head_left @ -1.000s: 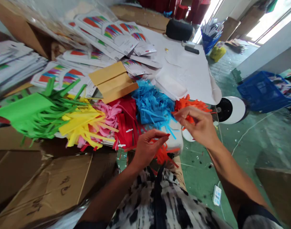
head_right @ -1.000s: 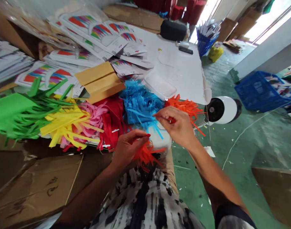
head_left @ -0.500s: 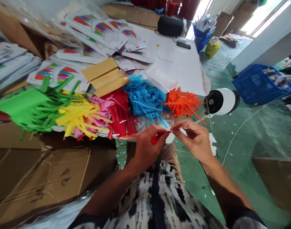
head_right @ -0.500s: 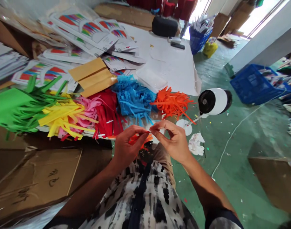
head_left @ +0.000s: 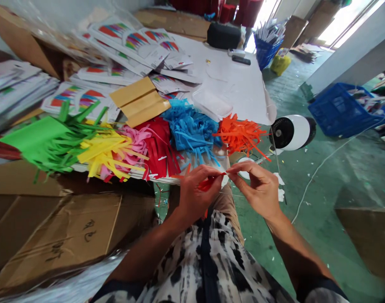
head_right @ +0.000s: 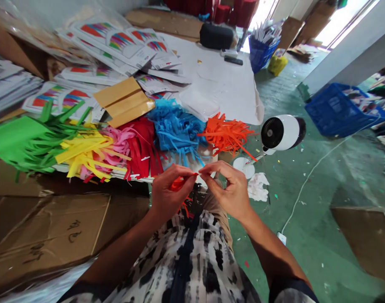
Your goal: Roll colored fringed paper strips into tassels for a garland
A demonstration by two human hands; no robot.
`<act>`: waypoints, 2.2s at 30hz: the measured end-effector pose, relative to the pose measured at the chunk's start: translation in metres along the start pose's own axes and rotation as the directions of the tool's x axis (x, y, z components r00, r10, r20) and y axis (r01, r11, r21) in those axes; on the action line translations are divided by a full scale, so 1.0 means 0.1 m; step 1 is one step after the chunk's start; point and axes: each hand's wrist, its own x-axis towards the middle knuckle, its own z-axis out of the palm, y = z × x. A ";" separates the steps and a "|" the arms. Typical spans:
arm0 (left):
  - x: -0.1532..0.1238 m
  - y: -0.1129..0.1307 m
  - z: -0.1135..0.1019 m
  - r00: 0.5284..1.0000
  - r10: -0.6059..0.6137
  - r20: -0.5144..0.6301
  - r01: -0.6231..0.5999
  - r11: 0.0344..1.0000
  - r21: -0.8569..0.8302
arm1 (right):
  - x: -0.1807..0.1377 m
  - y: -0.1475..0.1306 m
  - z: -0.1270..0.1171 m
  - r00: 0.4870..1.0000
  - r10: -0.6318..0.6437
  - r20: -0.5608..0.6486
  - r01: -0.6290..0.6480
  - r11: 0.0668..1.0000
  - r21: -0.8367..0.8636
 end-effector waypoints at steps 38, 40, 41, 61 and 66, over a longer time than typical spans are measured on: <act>-0.06 -0.06 0.08 0.970 0.099 0.223 -0.111 0.993 0.042 | -0.26 0.05 -0.10 0.995 -0.068 0.067 0.076 0.989 -0.124; -0.07 -0.07 0.09 0.972 0.051 0.231 -0.067 0.996 0.060 | -0.27 0.09 -0.09 0.999 -0.030 0.020 0.032 0.996 -0.087; -0.07 -0.08 0.09 0.971 0.035 0.235 -0.052 0.997 0.066 | -0.28 0.11 -0.09 1.000 -0.011 -0.008 0.011 0.998 -0.068; -0.08 -0.08 0.20 0.966 -0.144 0.213 0.145 0.989 0.009 | -0.27 0.16 -0.16 0.986 0.138 -0.089 -0.127 0.985 0.119; -0.09 -0.11 0.23 0.965 -0.161 0.206 0.168 0.985 -0.021 | -0.29 0.19 -0.20 0.980 0.191 0.051 -0.197 0.969 0.151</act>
